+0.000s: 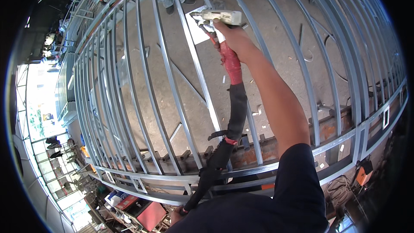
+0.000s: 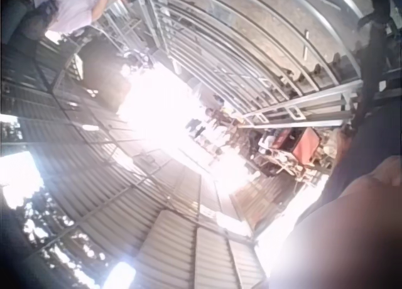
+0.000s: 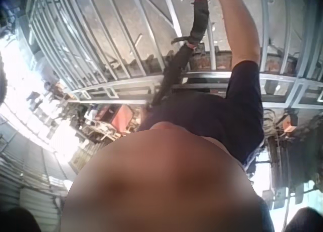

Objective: The person uses a handheld welding torch to join metal bars on a large curved metal frame. They move along the frame, applying welds at multiple joints while holding the structure steady with the other hand.

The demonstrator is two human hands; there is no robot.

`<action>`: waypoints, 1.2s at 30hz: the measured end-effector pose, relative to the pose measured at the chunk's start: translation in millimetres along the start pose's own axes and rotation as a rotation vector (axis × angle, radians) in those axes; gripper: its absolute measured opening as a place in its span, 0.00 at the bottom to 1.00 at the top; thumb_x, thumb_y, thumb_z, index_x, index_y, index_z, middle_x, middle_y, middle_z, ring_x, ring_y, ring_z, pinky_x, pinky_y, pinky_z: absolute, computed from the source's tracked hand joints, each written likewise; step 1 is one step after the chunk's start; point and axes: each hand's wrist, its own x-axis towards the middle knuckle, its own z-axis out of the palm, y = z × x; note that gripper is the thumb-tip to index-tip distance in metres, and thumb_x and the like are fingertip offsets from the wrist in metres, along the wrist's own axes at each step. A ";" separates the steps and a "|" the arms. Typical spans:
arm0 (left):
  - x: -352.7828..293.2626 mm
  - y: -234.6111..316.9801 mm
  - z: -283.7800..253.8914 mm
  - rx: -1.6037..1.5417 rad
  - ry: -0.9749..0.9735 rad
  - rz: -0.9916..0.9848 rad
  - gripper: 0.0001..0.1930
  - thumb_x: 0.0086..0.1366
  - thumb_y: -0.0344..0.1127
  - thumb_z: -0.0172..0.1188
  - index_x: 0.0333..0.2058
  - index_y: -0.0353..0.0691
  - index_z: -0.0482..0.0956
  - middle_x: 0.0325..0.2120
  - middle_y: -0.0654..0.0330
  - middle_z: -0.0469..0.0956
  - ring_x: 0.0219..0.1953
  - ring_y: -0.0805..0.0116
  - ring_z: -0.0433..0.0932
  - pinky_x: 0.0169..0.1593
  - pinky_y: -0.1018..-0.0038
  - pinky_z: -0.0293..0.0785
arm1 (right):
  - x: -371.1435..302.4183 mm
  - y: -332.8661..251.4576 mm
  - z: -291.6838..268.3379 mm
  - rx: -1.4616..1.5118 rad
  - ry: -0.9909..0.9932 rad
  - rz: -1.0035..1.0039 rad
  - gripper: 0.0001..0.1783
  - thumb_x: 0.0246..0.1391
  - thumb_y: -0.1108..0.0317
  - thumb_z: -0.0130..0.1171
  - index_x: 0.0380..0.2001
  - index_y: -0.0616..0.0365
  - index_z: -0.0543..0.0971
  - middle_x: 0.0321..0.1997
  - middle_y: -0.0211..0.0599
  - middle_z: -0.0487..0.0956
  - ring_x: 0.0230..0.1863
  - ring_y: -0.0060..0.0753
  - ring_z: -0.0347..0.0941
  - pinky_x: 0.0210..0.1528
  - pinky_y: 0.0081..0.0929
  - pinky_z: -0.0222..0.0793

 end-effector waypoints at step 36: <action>19.5 -25.7 -8.5 0.206 -0.003 0.118 0.21 0.46 0.52 0.76 0.36 0.48 0.87 0.31 0.54 0.86 0.38 0.49 0.86 0.41 0.58 0.80 | -67.7 37.5 -20.4 -0.078 -0.055 0.026 0.29 0.62 0.40 0.63 0.41 0.61 0.78 0.30 0.34 0.80 0.23 0.25 0.76 0.24 0.28 0.76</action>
